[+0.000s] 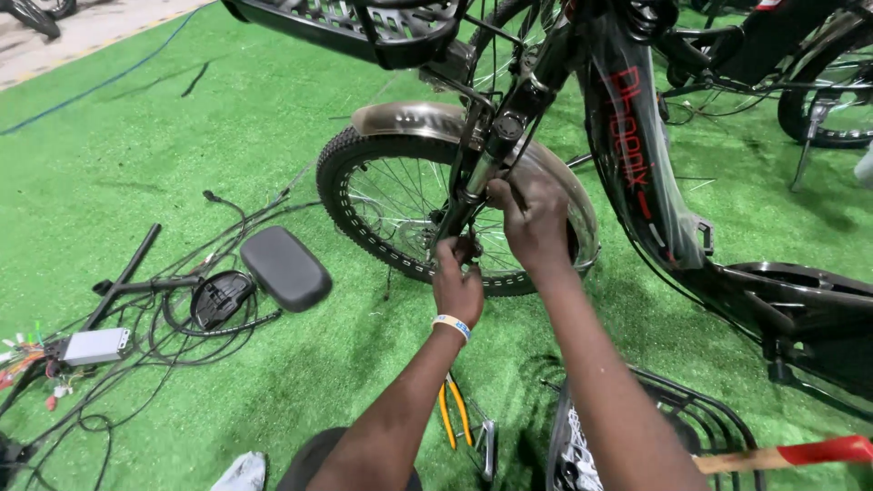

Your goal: Assembling a bicycle by securing components to the front fork using zip ties and pliers.

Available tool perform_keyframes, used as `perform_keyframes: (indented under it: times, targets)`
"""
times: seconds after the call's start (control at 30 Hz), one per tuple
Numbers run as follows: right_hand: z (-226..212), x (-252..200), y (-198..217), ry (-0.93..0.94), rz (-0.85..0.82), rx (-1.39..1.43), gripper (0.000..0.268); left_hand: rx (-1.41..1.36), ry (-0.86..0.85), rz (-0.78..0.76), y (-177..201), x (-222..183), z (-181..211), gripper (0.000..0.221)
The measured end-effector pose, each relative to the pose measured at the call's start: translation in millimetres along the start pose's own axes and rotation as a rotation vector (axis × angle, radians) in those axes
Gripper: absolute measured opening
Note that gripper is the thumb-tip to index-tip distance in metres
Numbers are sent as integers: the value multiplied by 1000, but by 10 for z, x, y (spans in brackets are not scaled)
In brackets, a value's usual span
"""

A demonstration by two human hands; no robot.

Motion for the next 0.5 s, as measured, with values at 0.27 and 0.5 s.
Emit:
perform_keyframes:
  times: [0.27,0.5]
  targets:
    - [89,-155,-81,-133,127,340,20,168,19,-19,-24,4,-140,35]
    - [87,95,17,-147,143,187,8,282,178,499,-210,75,-124,6]
Point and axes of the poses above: each hand's wrist, its own x-axis towards the middle knuckle, its own y-axis out of the back of the hand, z = x × y, the point moved 4 cm from there along x, towards the middle knuckle, and after that the axes turned 8 degrees about z, right-handed, at the moved point
